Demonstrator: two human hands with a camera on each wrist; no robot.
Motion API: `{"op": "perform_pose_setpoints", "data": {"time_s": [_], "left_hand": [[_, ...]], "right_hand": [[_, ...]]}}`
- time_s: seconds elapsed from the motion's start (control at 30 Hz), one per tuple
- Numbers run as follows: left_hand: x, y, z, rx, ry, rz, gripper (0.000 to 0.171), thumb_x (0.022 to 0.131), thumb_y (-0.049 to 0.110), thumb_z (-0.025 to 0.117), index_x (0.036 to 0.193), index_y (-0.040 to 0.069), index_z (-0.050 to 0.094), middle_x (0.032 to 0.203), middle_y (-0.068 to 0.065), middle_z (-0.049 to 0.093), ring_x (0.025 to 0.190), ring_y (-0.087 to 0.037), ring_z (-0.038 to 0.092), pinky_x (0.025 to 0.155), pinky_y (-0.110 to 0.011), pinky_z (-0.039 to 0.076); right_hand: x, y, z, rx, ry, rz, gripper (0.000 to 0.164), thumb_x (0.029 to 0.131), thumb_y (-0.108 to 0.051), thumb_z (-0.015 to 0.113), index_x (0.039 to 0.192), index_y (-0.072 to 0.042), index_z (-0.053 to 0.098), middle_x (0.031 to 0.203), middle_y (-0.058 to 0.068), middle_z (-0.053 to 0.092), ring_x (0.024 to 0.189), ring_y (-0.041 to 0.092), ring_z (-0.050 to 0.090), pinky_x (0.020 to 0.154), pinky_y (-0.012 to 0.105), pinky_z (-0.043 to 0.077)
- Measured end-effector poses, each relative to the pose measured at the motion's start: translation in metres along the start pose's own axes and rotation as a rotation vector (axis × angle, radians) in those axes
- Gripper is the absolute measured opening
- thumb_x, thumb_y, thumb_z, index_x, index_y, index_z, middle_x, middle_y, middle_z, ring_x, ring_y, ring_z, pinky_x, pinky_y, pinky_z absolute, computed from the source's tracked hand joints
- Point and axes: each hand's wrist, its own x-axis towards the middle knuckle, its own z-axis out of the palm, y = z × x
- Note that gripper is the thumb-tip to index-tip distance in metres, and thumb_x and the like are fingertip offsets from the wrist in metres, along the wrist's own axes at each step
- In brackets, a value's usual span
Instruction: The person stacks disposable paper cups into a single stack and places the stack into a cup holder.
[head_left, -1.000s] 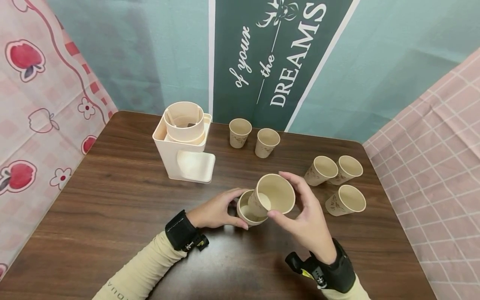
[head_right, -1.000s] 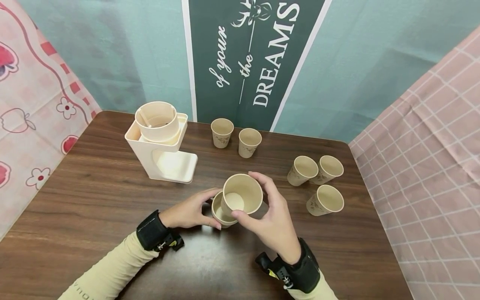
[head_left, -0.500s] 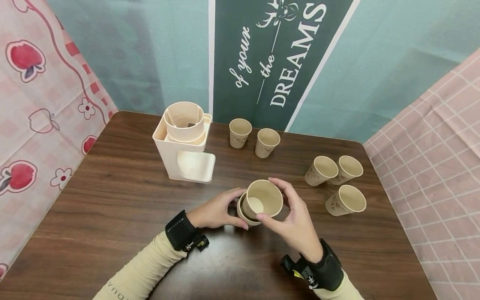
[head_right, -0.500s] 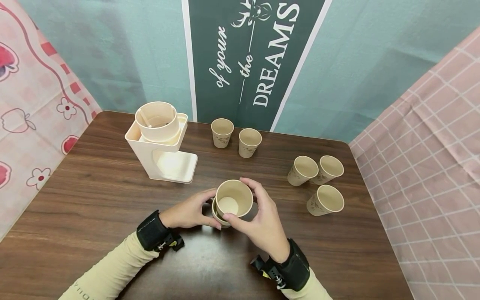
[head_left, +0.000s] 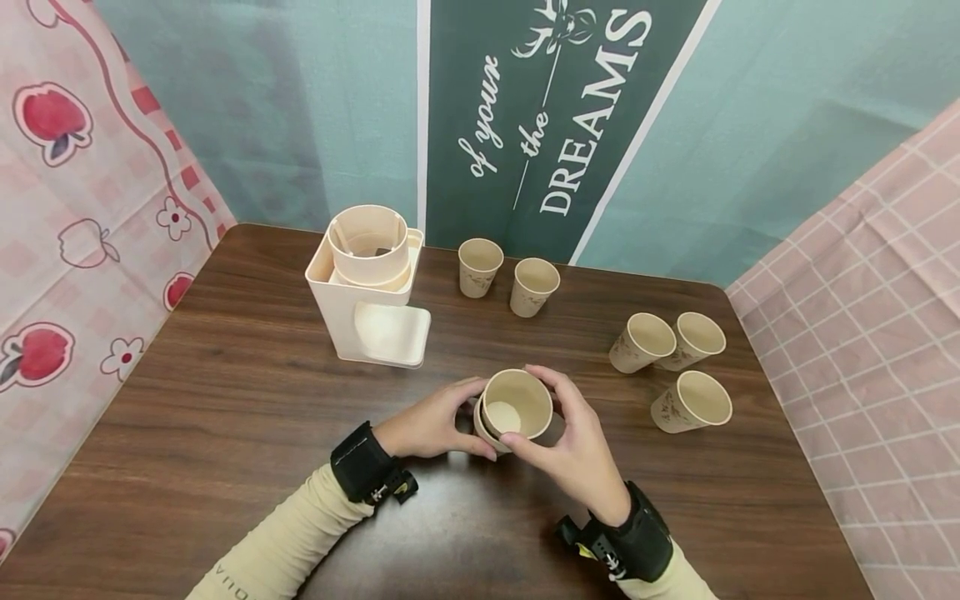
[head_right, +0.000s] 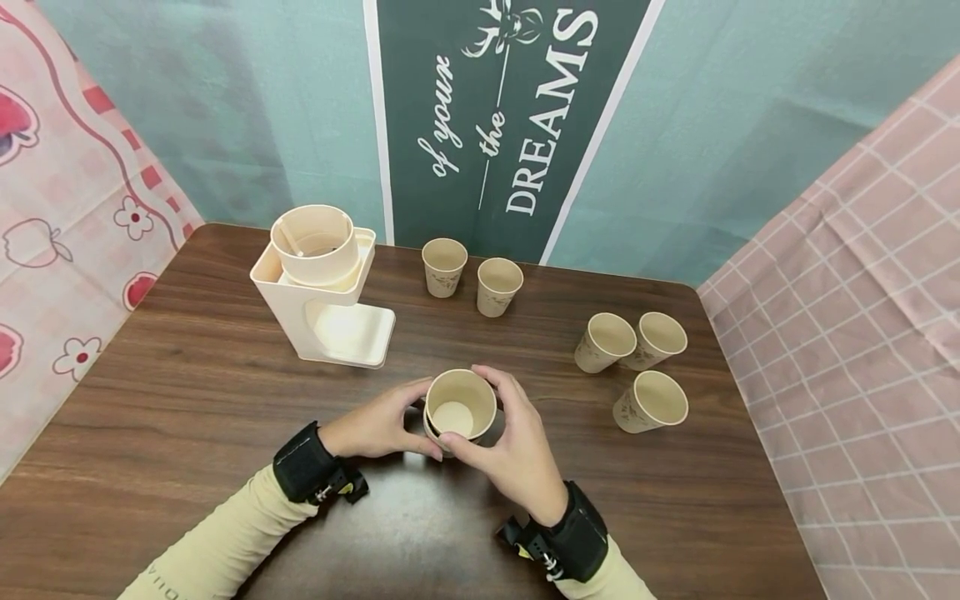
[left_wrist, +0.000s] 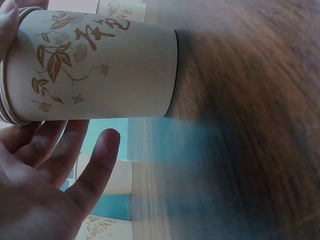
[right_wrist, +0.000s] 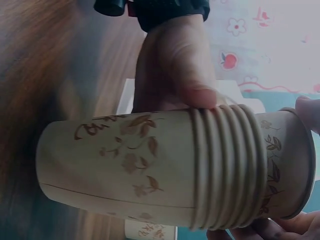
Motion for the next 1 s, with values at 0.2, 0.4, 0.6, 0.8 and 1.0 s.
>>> {"op": "perform_pose_setpoints", "data": {"time_s": [0.2, 0.4, 0.6, 0.8, 1.0], "left_hand": [[0.0, 0.0, 0.0, -0.034, -0.004, 0.007, 0.078, 0.069, 0.042, 0.08, 0.136, 0.015, 0.049, 0.131, 0.004, 0.054, 0.116, -0.01, 0.051, 0.093, -0.026, 0.048], [0.0, 0.001, 0.0, -0.03, -0.008, 0.008, 0.08, 0.069, 0.046, 0.078, 0.137, 0.016, 0.048, 0.131, 0.006, 0.053, 0.117, -0.01, 0.051, 0.096, -0.027, 0.046], [0.0, 0.0, 0.0, -0.014, -0.007, 0.01, 0.08, 0.069, 0.048, 0.077, 0.137, 0.016, 0.048, 0.131, 0.007, 0.053, 0.117, -0.009, 0.05, 0.096, -0.027, 0.046], [0.0, 0.0, 0.0, -0.016, -0.009, 0.013, 0.081, 0.069, 0.048, 0.077, 0.137, 0.015, 0.048, 0.13, 0.006, 0.053, 0.117, -0.01, 0.051, 0.095, -0.027, 0.046], [0.0, 0.001, 0.0, 0.009, -0.008, 0.017, 0.083, 0.069, 0.051, 0.075, 0.138, 0.016, 0.047, 0.131, 0.007, 0.053, 0.118, -0.009, 0.05, 0.098, -0.027, 0.044]], "right_hand": [[-0.002, 0.005, 0.006, -0.023, -0.009, 0.005, 0.077, 0.068, -0.028, 0.084, 0.136, -0.014, 0.049, 0.128, 0.001, 0.056, 0.108, 0.016, 0.055, 0.087, 0.043, 0.049], [-0.004, 0.01, 0.008, -0.042, -0.015, 0.015, 0.074, 0.071, -0.036, 0.081, 0.136, -0.018, 0.049, 0.126, -0.002, 0.055, 0.108, 0.015, 0.054, 0.086, 0.043, 0.049], [-0.006, 0.012, 0.009, -0.062, -0.025, 0.033, 0.075, 0.071, -0.04, 0.08, 0.137, -0.022, 0.049, 0.124, -0.003, 0.055, 0.105, 0.014, 0.054, 0.082, 0.041, 0.051], [-0.007, 0.013, 0.01, -0.069, -0.034, 0.038, 0.076, 0.071, -0.04, 0.08, 0.138, -0.022, 0.048, 0.124, -0.003, 0.055, 0.104, 0.015, 0.055, 0.081, 0.041, 0.051], [-0.007, 0.013, 0.01, -0.077, -0.041, 0.036, 0.077, 0.071, -0.04, 0.08, 0.139, -0.022, 0.047, 0.126, -0.003, 0.054, 0.106, 0.015, 0.054, 0.081, 0.041, 0.051]]}}
